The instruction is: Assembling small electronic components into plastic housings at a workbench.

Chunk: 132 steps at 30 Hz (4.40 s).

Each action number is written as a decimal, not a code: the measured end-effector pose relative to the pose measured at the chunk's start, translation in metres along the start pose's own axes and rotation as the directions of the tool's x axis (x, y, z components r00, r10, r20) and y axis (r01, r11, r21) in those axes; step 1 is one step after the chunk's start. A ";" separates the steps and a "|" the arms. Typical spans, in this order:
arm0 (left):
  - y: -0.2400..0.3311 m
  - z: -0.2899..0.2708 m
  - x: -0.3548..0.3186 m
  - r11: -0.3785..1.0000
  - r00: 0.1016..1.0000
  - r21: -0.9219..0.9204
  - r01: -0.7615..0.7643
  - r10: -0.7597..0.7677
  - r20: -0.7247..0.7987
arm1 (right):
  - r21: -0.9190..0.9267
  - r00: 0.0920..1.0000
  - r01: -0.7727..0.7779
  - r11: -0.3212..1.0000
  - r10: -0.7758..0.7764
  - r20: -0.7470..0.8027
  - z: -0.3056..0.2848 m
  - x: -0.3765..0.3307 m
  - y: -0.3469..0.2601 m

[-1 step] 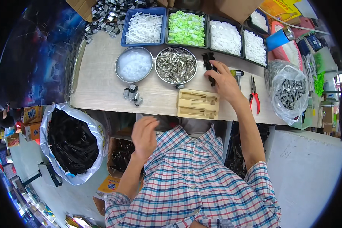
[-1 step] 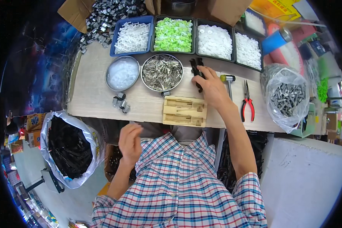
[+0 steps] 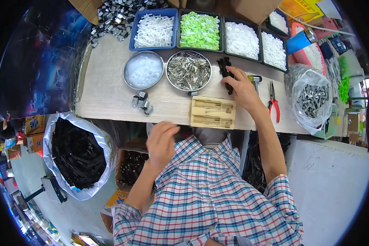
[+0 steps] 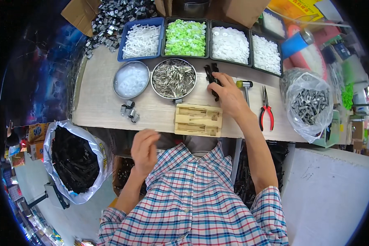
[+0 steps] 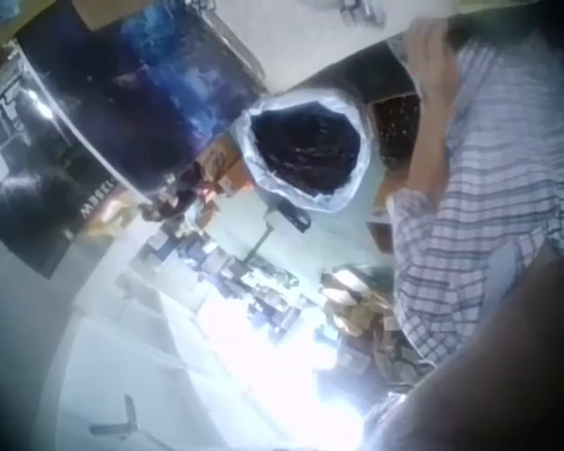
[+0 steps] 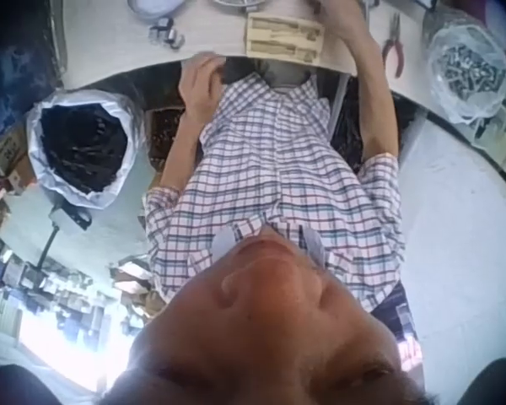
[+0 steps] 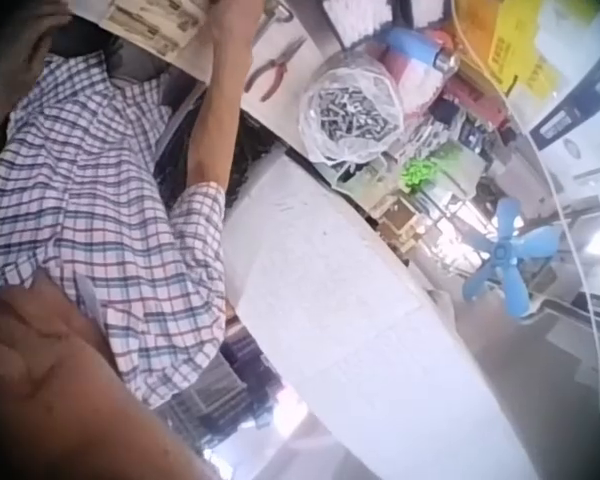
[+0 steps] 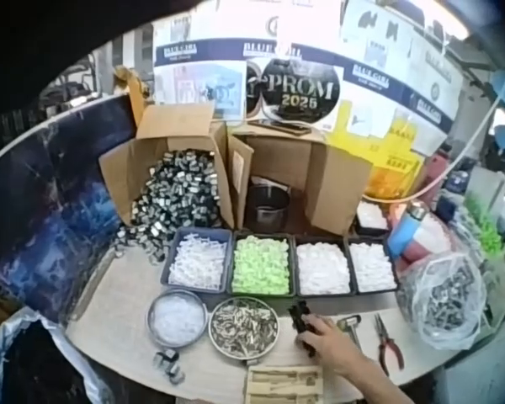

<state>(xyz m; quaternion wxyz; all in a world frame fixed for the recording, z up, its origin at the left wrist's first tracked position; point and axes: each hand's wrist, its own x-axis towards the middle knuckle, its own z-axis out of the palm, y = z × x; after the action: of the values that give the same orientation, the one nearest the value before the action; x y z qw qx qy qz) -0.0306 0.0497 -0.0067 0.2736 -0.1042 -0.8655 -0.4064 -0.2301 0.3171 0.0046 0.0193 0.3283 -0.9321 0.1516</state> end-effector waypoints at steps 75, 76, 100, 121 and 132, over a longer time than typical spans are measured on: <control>-0.048 -0.020 0.028 0.891 0.921 0.235 0.389 -0.375 -0.102 | 0.402 0.962 0.248 0.881 -0.175 -0.209 0.087 0.029 -0.198; -0.046 -0.018 0.026 0.896 0.931 0.255 0.365 -0.353 -0.092 | 0.396 0.964 0.237 0.887 -0.165 -0.207 0.081 0.025 -0.197; -0.023 -0.008 0.025 0.800 0.954 0.572 0.180 -0.283 0.095 | 0.283 0.962 0.106 0.953 -0.027 -0.272 0.031 -0.025 -0.096; 0.004 0.040 0.045 0.966 0.922 0.040 -0.254 0.230 0.310 | 0.221 0.878 0.023 0.975 0.086 -0.471 0.003 0.101 -0.002; -0.007 0.042 0.023 0.971 0.943 0.045 -0.236 0.218 0.250 | -0.093 0.913 -0.017 0.996 -0.023 -0.406 0.017 0.132 0.011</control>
<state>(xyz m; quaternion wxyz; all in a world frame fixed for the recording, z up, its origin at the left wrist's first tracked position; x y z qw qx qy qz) -0.0690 0.0761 -0.0197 0.2144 -0.2420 -0.8892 -0.3238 -0.3393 0.2402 0.0030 0.2286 0.2898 -0.9133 0.1723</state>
